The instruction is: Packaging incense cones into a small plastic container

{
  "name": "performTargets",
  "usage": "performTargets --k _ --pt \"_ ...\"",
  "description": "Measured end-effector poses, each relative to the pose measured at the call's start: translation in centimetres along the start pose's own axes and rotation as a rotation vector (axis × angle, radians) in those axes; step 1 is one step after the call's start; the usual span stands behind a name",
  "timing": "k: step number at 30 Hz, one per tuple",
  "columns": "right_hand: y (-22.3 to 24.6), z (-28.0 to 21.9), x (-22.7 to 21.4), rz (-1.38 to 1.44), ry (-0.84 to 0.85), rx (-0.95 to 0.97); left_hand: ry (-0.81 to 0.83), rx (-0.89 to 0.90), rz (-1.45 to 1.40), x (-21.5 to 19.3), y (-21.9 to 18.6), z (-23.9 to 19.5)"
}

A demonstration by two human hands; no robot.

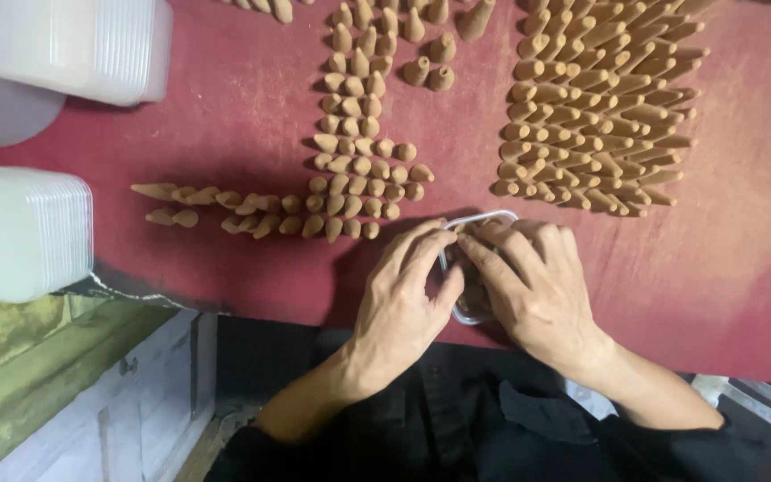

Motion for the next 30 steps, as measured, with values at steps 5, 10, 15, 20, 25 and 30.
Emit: performTargets --k 5,10,15,20,25,30 --pt "0.2 -0.3 0.4 -0.152 -0.053 0.013 -0.054 0.041 0.004 0.0 0.1 0.2" --pt "0.4 -0.1 -0.2 -0.118 -0.057 0.052 -0.071 0.035 -0.003 0.0 0.0 0.2" --pt "-0.4 -0.8 0.7 -0.086 -0.061 0.065 -0.076 0.049 0.003 0.1 0.3 0.3" --pt "-0.7 -0.7 0.9 -0.107 -0.067 0.081 -0.079 0.04 0.009 0.3 0.3 0.5" --pt "-0.2 -0.8 0.4 -0.144 -0.051 0.081 -0.084 0.043 0.001 0.1 0.0 0.4" --pt "-0.6 -2.0 0.0 -0.167 -0.096 0.169 -0.061 0.065 0.084 -0.3 -0.7 0.6"
Point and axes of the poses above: each hand's wrist, its own z-axis towards the middle knuckle, its own x-axis out of the palm, y = z × x, the point moved 5 cm from there along z, towards the middle knuckle, and after that the axes turned 6 degrees about y, right-handed, at the moved point
